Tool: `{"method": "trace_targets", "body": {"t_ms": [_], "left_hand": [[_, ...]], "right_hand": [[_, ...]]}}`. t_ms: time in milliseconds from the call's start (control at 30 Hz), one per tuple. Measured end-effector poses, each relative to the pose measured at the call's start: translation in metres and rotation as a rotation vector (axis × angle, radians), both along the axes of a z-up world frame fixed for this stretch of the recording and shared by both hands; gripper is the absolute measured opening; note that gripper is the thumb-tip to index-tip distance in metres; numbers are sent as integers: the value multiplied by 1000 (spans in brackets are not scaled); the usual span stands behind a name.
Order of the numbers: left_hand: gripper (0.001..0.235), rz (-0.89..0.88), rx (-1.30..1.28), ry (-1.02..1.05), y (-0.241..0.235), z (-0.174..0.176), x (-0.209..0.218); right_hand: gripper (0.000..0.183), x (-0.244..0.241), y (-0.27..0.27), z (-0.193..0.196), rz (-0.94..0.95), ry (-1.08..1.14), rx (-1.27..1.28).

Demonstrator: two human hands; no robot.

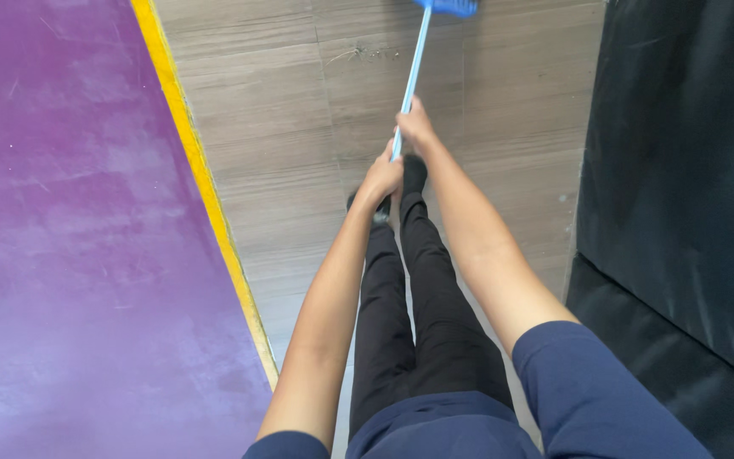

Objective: The person sweeps a tiled floor area using a broom, pushing debris along the floor surface.

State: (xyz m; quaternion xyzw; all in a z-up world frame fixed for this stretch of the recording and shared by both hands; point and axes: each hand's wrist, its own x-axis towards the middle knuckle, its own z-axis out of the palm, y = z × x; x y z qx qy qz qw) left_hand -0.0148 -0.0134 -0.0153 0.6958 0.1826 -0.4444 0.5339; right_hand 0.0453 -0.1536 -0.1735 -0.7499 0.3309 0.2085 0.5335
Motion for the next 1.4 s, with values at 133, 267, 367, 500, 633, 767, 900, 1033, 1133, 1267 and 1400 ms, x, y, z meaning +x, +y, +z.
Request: {"method": "trace_targets", "body": {"t_ms": [133,267,367,500,633,767,900,1033,1133,1267,1400], "left_hand": [[62,-96,50,-86,38,26,-60],[61,-35,125,31,83,100,-139],[61,80,98,196,111,143,-173],[61,70,165,275,119,156,-172],[62,161,-46,1,104,113,-115],[60,267,-133,-102,61,46,-20],[51,354,-125,-41,21,1,39],[43,89,-78,-158,13,-35,26],[38,278,-169,70,21,-29,-23],[34,322,30,22,19,-27,-68],[54,-158,409,-349,-21,-18,-87]], "right_hand": [[67,-84,42,14,7,58,-12],[80,-170,108,54,160,135,-110],[80,-221,151,94,181,104,-176],[74,-211,171,127,20,205,-78],[63,-128,146,97,-36,-255,-106],[66,-19,102,53,23,-70,-5],[54,34,57,23,97,-50,196],[39,14,15,37,149,24,179],[34,-33,-9,91,239,205,-123],[32,-86,-43,133,399,210,-237],[33,-136,-77,165,460,252,-207]]}}
